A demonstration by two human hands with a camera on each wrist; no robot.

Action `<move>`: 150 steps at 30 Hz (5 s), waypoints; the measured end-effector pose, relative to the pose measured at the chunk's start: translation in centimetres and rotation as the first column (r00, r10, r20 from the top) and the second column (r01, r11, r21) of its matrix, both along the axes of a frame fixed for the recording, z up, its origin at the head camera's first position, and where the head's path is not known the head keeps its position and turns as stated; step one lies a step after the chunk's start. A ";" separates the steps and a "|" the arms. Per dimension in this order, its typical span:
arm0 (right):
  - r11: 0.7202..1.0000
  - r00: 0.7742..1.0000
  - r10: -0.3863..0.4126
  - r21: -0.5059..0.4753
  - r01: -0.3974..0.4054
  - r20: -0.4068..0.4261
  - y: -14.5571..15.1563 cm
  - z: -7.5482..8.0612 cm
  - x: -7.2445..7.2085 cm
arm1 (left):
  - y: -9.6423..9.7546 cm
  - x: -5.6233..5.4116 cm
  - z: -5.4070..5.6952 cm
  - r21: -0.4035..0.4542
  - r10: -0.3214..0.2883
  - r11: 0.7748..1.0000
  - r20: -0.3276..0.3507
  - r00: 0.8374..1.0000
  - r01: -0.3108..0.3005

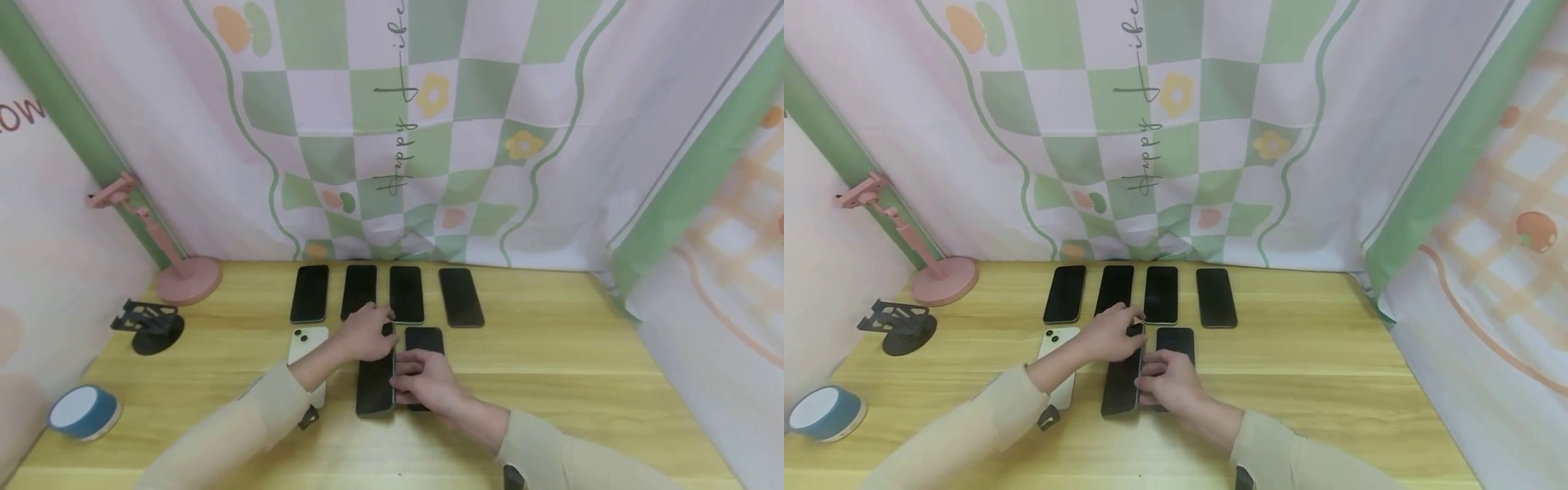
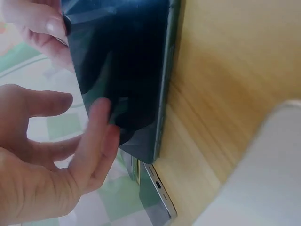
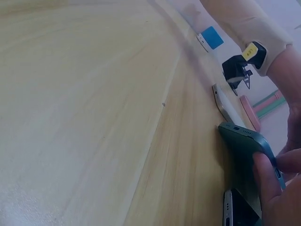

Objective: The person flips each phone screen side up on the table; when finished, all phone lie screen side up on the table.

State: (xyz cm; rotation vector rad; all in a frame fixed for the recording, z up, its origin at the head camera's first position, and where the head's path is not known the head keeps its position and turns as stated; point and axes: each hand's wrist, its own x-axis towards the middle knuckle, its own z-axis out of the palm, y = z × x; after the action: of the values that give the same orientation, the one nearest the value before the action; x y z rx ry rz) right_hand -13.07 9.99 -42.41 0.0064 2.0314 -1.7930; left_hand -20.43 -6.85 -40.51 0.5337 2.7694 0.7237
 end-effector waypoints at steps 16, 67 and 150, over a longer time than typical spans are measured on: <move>0.997 0.996 -0.012 0.072 0.019 -0.091 -0.9 0.4 0.3 | -4.3 2.8 -0.3 -0.221 -0.232 0.943 0.092 0.968 0.247; 0.302 0.285 0.928 0.933 -0.196 -0.240 -9.5 0.8 -3.7 | -15.3 2.0 -0.9 -0.180 -0.068 0.981 -0.009 0.998 0.065; 0.977 0.978 0.209 -0.043 -0.210 -0.017 -9.5 0.7 -1.5 | -10.6 -1.1 1.3 0.029 0.132 0.990 0.091 0.987 -0.135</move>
State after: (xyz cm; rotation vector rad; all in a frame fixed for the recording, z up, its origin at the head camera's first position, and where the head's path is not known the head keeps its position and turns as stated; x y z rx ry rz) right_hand -14.55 0.49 -41.71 -0.2243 1.9204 -1.7091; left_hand -21.52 -17.45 -39.20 0.3159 2.7343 0.8056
